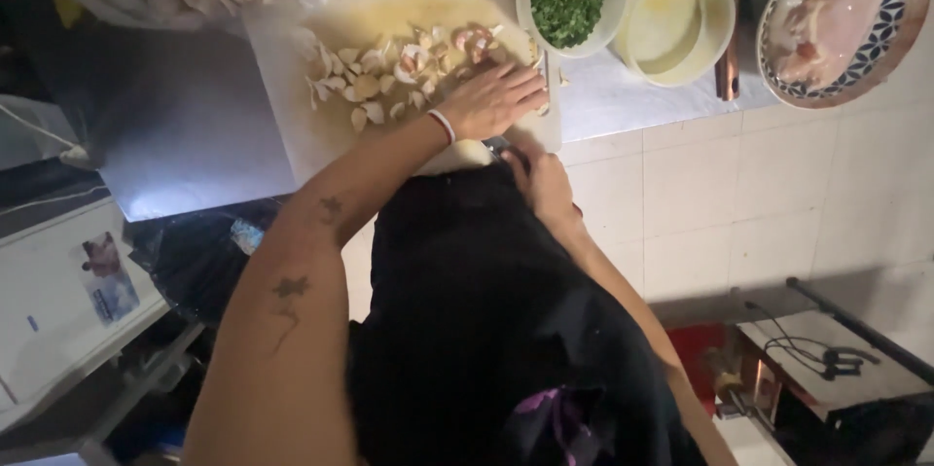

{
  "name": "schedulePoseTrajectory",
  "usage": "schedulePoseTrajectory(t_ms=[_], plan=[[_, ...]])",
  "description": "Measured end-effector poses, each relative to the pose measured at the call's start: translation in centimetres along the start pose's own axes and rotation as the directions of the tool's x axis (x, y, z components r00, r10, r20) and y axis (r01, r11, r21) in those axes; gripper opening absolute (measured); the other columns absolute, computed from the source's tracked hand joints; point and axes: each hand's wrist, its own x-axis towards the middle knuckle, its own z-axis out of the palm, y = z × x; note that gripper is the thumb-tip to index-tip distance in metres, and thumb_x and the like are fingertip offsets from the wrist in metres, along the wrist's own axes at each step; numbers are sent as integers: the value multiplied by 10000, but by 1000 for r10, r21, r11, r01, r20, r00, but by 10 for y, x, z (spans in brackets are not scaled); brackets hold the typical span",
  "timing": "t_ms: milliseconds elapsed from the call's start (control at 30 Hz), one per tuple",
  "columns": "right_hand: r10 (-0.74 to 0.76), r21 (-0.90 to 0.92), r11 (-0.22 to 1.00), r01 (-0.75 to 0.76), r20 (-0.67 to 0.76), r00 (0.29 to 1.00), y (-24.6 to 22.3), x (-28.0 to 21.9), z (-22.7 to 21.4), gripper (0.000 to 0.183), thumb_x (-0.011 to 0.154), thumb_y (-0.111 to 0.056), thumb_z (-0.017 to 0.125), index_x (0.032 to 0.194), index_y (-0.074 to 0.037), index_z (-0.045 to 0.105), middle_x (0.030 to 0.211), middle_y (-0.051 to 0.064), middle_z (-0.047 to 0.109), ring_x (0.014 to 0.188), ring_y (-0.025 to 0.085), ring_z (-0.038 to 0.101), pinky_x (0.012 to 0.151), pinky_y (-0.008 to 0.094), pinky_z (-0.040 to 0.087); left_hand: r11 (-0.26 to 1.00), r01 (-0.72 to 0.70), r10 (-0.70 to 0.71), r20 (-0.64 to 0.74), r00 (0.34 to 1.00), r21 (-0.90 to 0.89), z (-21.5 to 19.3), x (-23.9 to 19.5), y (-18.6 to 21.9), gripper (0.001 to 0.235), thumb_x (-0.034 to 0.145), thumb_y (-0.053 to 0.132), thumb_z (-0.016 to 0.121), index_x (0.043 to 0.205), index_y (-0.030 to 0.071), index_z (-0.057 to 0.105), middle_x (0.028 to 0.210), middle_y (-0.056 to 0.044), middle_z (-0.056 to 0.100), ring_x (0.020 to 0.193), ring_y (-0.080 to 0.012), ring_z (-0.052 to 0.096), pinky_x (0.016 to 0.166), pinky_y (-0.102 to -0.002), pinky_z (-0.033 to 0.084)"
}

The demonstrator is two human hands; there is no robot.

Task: The person peels garlic cloves on a white cutting board using a knife to trim the ends and remove the skin. The peeled cloves are placed on the board while the skins are discarded into a nearby trash bin. The person handles the garlic cloves one by one, occasionally picking up new cloves from a plastic bag.

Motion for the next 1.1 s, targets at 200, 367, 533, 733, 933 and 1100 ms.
schedulePoseTrajectory(t_ms=[200, 367, 533, 733, 933, 1100], plan=[[-17, -28, 999, 17, -7, 1000, 0, 4, -2, 402, 1008, -429, 592, 1122, -69, 730, 930, 278, 733, 913, 501, 700, 800, 603, 572, 1000, -24, 25, -47, 999, 16, -3, 1, -2, 168, 984, 113, 388, 1089, 70, 512, 1057, -90, 495, 1046, -268, 481, 871, -381, 399], [-32, -74, 997, 31, -12, 999, 7, 6, 3, 401, 1009, -437, 591, 1126, -77, 725, 915, 279, 733, 913, 495, 706, 802, 598, 577, 999, -20, 23, -72, 997, 49, 8, -2, -5, 207, 945, 102, 433, 1117, 60, 540, 1068, -100, 525, 1025, -274, 491, 868, -386, 402], [-213, 33, 976, 216, -74, 974, 30, 6, 23, 423, 1008, -316, 580, 1388, -132, 602, 1177, 242, 712, 1039, 485, 663, 898, 524, 503, 981, 117, -139, 140, 980, 154, 0, -7, 14, 333, 988, 90, 511, 1316, 89, 568, 1293, -105, 581, 1188, -226, 515, 1030, -393, 422], [-277, 107, 950, 294, -149, 949, 27, -2, 14, 233, 1027, -325, 582, 1088, -106, 635, 891, 225, 725, 908, 488, 675, 743, 492, 495, 718, 566, -684, -561, 466, -405, -34, -28, 59, 431, 776, -231, 504, 1101, 25, 627, 1088, -182, 584, 1055, -348, 554, 913, -408, 434], [-153, 155, 971, 183, -186, 971, 31, -11, 8, 260, 1059, -338, 544, 969, -106, 618, 734, 190, 690, 776, 453, 692, 705, 553, 500, 605, 775, -763, -410, 500, -181, 3, -75, 76, 163, 973, 240, 599, 1093, 151, 536, 1168, -69, 508, 1102, -348, 567, 846, -429, 554], [-153, 227, 954, 197, -198, 968, 26, -1, -1, 251, 1077, -320, 508, 906, -152, 581, 619, 96, 618, 663, 347, 659, 680, 456, 506, 653, 754, -693, -349, 631, 67, 12, -69, 67, 369, 707, 65, 851, 989, 33, 614, 985, -111, 541, 1024, -322, 574, 849, -360, 558]])
